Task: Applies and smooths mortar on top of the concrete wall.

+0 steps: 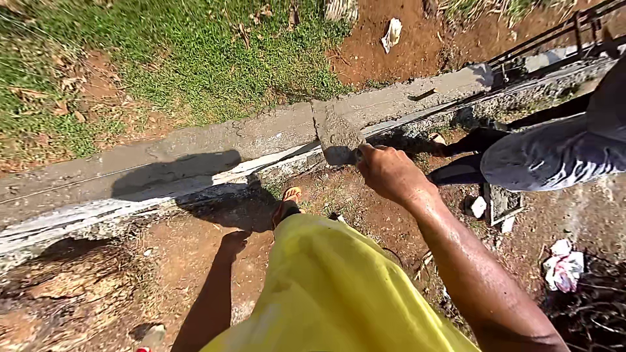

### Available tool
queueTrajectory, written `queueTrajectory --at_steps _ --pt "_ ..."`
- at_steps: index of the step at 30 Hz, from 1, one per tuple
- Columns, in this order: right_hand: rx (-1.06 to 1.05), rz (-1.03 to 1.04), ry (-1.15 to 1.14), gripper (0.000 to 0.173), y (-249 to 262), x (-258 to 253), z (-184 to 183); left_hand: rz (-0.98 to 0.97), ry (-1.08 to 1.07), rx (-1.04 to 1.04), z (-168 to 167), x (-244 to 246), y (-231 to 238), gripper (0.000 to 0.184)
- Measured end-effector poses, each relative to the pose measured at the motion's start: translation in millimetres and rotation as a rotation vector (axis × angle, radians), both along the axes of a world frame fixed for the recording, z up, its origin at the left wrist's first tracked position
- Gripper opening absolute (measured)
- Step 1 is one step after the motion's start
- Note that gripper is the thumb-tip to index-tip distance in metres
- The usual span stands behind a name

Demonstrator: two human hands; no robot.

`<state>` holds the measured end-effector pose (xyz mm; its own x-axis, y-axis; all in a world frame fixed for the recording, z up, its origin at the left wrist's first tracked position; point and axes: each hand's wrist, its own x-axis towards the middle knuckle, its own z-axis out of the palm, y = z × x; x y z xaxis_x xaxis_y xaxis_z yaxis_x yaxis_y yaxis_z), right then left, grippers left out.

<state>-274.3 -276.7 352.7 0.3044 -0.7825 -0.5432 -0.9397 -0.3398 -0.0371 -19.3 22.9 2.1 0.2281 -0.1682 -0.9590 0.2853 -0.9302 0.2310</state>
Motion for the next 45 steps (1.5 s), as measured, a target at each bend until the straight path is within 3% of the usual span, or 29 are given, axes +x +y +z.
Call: queueTrajectory --at_steps 7,10,14,19,24,33,39,45 --pt "0.049 -0.044 0.084 0.027 -38 -27 0 0.028 -0.02 0.02 5 -2 21 0.033" --pt "-0.039 -0.05 -0.032 0.024 -43 -56 -4 0.037 -0.016 0.026 6 -2 31 0.033" --pt "0.052 -0.156 0.019 0.03 -65 -77 -5 0.057 -0.024 0.02 10 -1 39 0.032" --pt "0.068 -0.316 -0.091 0.034 -69 -103 -8 0.054 -0.04 0.026 19 3 46 0.031" --pt "0.174 -0.394 -0.227 0.035 -58 -91 -15 0.029 -0.057 0.025 25 10 58 0.03" --pt "0.255 -0.179 -0.208 0.03 -27 -40 -7 0.042 -0.128 0.012 56 21 85 0.03" --pt "0.158 -0.197 -0.158 0.03 -48 -47 1 0.087 -0.129 0.052 73 28 136 0.031" --pt "0.2 -0.246 -0.197 0.031 -32 -40 -6 0.068 -0.083 0.139 48 44 191 0.03"
